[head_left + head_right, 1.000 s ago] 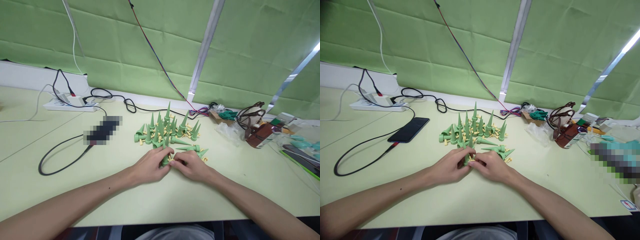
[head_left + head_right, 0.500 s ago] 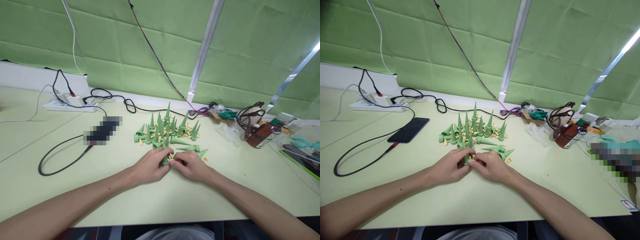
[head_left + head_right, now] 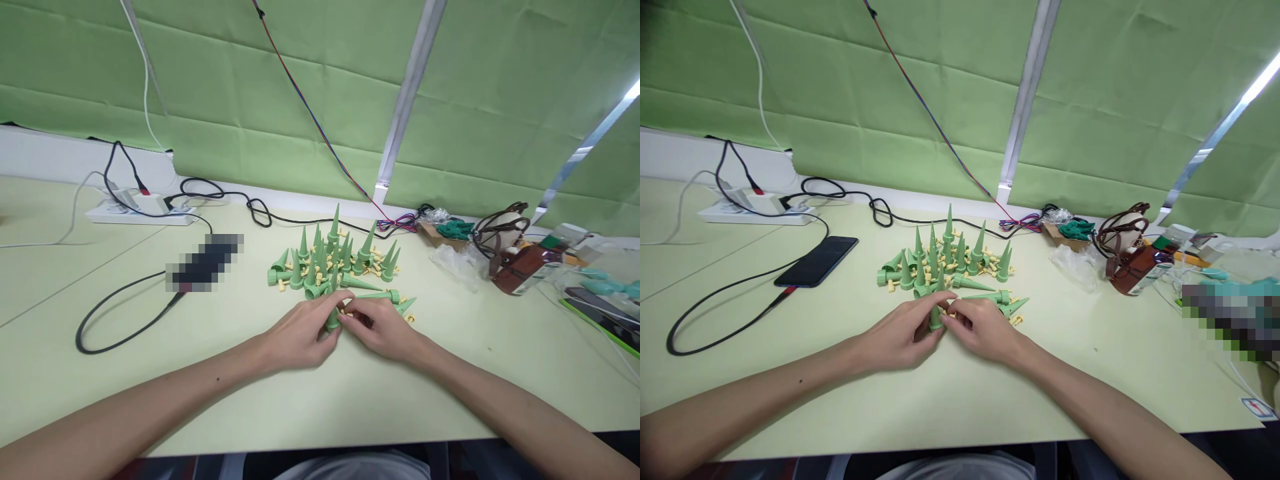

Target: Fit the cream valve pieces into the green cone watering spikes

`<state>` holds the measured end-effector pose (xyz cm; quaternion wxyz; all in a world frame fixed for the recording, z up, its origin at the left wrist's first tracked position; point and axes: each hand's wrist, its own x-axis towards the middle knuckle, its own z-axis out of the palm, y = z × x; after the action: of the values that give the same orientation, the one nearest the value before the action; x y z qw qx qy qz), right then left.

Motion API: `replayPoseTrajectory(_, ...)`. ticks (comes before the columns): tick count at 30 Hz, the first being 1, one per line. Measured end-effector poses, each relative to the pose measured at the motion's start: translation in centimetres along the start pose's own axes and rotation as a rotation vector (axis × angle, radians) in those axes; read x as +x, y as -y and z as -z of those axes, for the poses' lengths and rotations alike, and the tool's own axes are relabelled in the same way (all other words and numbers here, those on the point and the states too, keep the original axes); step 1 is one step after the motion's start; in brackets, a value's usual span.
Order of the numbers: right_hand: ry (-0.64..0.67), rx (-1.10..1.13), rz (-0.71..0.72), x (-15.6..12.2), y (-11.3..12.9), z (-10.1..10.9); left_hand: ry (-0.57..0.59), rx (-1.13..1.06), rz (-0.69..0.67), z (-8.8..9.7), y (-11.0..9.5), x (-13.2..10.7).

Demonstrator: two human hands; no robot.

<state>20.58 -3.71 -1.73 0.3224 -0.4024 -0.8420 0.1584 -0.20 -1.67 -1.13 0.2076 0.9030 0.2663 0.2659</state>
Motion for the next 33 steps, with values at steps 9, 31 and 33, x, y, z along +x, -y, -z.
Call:
replayPoseTrajectory(9, 0.016, 0.003, 0.037, 0.03, -0.12, -0.03, 0.072, 0.001, -0.015, 0.15, 0.03, -0.15)
replayPoseTrajectory(31, 0.028, 0.036, 0.097, 0.03, 0.11, 0.19, 0.163, 0.102, -0.087, 0.33, -0.16, -0.06)
replayPoseTrajectory(33, 0.018, 0.037, 0.11, 0.03, 0.18, 0.17, 0.161, 0.114, -0.085, 0.3, -0.1, -0.07)
